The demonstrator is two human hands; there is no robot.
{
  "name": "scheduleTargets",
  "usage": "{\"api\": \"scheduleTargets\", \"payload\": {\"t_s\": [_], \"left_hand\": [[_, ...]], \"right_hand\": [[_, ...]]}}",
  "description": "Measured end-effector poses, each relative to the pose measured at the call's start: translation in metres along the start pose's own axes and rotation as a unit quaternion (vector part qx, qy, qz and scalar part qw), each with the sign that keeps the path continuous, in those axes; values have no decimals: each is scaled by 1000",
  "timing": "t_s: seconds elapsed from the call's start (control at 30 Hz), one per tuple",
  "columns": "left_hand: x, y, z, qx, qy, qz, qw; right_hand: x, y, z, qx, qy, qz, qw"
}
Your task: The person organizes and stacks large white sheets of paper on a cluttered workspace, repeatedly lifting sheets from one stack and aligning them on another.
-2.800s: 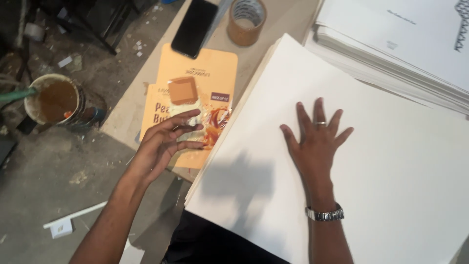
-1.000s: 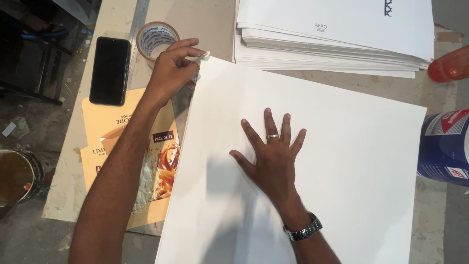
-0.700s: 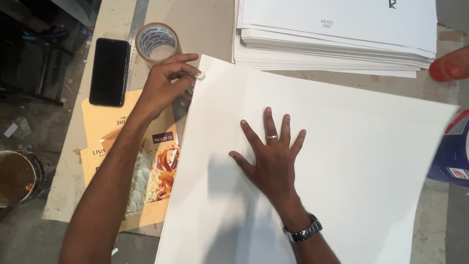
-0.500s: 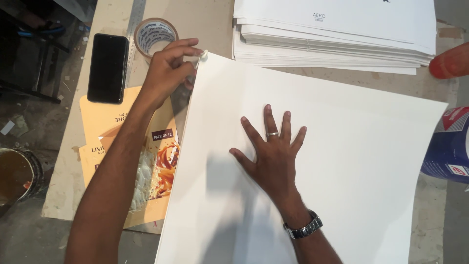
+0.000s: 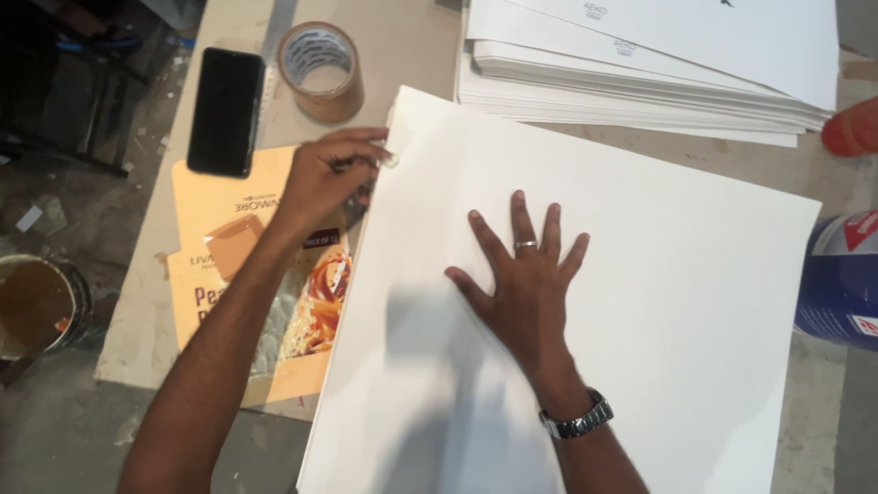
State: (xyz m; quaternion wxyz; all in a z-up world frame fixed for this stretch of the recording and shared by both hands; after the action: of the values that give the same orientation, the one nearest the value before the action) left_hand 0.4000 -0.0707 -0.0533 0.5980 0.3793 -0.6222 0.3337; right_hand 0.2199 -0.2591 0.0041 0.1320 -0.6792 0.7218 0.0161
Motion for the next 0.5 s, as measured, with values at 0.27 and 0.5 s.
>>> {"api": "scheduleTargets", "payload": {"t_s": [0.27, 0.5], "left_hand": [[2, 92, 4, 25, -113, -59, 992], [11, 202, 10, 18, -163, 102, 981]], "right_hand": [[4, -1, 6, -26, 17, 11, 999], [2, 0, 1, -27, -15, 17, 999]]}}
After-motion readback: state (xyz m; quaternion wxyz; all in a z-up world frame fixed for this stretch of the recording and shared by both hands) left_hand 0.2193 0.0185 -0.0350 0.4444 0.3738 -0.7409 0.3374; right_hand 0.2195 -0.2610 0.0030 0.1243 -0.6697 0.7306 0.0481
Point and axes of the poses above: each hand's wrist, its own y-axis away from the middle knuckle, its own z-axis out of the palm, x = y × z, the point moved 9 cm from there along -y, towards the middle knuckle, and after that the axes turned 1 degree about y, right-handed, at the moved point
